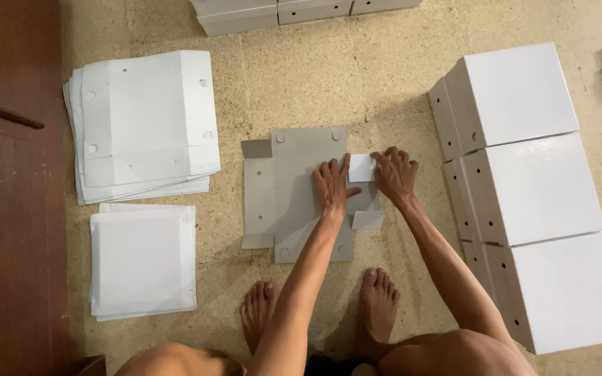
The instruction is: The person assembles white cardboard boxes by hand. They place a box base on the floor, insert a white paper insert, and then fold the flaps of a flat cardboard sheet to form the box sides and top, completing the assembly.
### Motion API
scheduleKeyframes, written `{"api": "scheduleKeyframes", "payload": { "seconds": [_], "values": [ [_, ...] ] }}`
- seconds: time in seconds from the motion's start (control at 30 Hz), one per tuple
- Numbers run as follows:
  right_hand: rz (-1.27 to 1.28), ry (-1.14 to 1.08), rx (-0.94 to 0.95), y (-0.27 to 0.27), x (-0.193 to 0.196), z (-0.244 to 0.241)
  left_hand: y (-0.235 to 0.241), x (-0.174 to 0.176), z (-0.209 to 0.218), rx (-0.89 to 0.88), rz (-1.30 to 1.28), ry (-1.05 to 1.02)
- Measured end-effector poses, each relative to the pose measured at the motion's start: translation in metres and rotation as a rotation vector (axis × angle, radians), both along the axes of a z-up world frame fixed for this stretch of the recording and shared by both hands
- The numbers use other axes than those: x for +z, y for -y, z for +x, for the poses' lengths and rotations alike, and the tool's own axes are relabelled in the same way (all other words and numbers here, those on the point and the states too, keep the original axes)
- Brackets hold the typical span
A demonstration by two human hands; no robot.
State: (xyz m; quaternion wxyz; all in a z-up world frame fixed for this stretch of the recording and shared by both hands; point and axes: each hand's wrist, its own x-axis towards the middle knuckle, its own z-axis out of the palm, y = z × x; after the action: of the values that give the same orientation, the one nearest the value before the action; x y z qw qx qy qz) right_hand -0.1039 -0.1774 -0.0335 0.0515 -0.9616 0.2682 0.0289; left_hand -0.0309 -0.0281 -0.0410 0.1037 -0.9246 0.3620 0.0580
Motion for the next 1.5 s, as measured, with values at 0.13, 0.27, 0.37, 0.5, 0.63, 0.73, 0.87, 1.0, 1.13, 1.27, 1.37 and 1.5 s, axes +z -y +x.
{"api": "scheduleKeyframes", "payload": {
  "seconds": [0.13, 0.27, 0.37, 0.5, 0.63, 0.73, 0.87, 1.0, 1.13, 1.27, 1.37, 1.5],
  "values": [
    [-0.069, -0.023, 0.025, -0.018, 0.014, 0.011, 0.002, -0.003, 0.0, -0.019, 0.022, 0.026],
    [-0.094, 0.014, 0.197, -0.05, 0.045, 0.02, 0.008, -0.02, -0.001, -0.061, 0.112, 0.146],
    [-0.124, 0.028, 0.245, -0.061, 0.058, 0.024, 0.008, -0.026, 0.001, -0.061, 0.156, 0.195],
    [-0.199, -0.021, 0.227, -0.036, 0.024, 0.022, -0.001, -0.01, 0.002, -0.076, 0.049, 0.13],
    [-0.233, -0.038, 0.205, -0.02, 0.017, 0.011, -0.003, -0.006, 0.005, -0.056, 0.034, 0.06],
    [-0.249, -0.06, 0.191, -0.016, 0.016, 0.006, 0.0, -0.005, 0.003, -0.045, 0.072, -0.005],
    [-0.204, -0.059, 0.191, -0.025, 0.01, 0.014, 0.002, 0.004, 0.0, -0.024, 0.103, 0.016],
    [-0.036, 0.035, 0.227, -0.045, 0.02, 0.023, 0.013, -0.029, -0.002, -0.01, 0.171, 0.093],
    [-0.095, 0.011, 0.231, -0.059, 0.056, 0.017, 0.012, -0.038, 0.001, -0.015, 0.168, 0.059],
    [-0.172, 0.05, 0.215, -0.038, 0.024, 0.009, 0.002, -0.002, 0.0, -0.016, 0.118, 0.025],
    [-0.151, 0.062, 0.139, -0.035, 0.026, 0.001, 0.0, 0.01, 0.001, -0.015, 0.108, -0.002],
    [0.005, 0.089, -0.04, -0.024, 0.021, -0.021, 0.001, 0.007, 0.001, 0.011, 0.084, -0.03]
  ]
}}
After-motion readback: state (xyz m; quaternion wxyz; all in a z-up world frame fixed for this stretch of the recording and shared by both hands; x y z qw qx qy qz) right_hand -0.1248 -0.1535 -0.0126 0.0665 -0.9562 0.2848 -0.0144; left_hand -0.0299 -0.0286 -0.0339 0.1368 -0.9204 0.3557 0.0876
